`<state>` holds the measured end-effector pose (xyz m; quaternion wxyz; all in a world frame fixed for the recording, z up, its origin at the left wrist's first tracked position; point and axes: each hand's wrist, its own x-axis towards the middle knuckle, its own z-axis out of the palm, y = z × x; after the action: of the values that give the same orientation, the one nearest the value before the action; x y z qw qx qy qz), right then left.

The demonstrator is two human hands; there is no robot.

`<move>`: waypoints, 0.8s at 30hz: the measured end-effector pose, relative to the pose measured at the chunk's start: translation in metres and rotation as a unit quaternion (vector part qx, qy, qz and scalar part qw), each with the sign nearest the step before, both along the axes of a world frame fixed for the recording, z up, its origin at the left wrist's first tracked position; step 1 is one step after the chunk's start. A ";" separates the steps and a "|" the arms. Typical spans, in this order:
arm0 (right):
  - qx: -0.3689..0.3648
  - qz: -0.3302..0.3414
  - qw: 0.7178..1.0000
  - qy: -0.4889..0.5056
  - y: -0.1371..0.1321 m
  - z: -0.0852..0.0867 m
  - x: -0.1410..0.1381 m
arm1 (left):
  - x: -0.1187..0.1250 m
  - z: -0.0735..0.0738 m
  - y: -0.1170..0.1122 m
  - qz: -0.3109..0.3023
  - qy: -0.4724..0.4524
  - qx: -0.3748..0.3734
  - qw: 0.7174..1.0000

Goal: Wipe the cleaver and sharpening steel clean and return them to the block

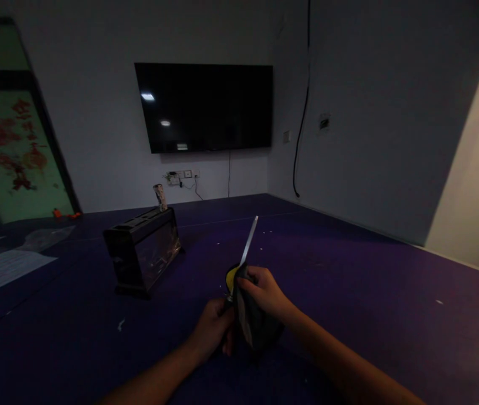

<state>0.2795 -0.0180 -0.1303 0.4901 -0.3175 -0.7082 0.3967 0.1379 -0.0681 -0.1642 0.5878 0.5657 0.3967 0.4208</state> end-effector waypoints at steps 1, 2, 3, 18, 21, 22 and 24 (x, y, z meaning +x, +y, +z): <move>-0.015 -0.001 1.000 0.013 0.001 -0.001 0.000 | 0.000 0.000 0.000 0.000 0.001 -0.001 1.000; -0.030 -0.003 0.999 0.028 0.001 -0.002 -0.001 | 0.000 0.000 0.000 0.000 0.002 -0.004 1.000; -0.044 -0.006 0.998 0.045 0.002 -0.003 -0.001 | 0.000 0.000 0.000 0.001 0.002 -0.006 1.000; -0.283 -0.008 0.920 0.269 0.011 0.000 0.012 | 0.000 0.000 -0.002 -0.016 -0.016 -0.011 1.000; -0.271 0.043 0.923 0.270 0.009 0.004 0.010 | -0.001 -0.001 -0.001 -0.019 -0.016 -0.009 1.000; -0.253 0.073 0.927 0.266 0.008 0.005 0.010 | -0.001 -0.001 0.000 -0.019 -0.017 -0.008 1.000; -0.220 0.127 0.932 0.258 0.007 0.007 0.008 | 0.000 -0.001 0.000 -0.013 -0.022 -0.011 1.000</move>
<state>0.2877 -0.0109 -0.1231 0.5191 -0.2115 -0.4872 0.6696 0.1374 -0.0680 -0.1649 0.6077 0.5550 0.3808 0.4216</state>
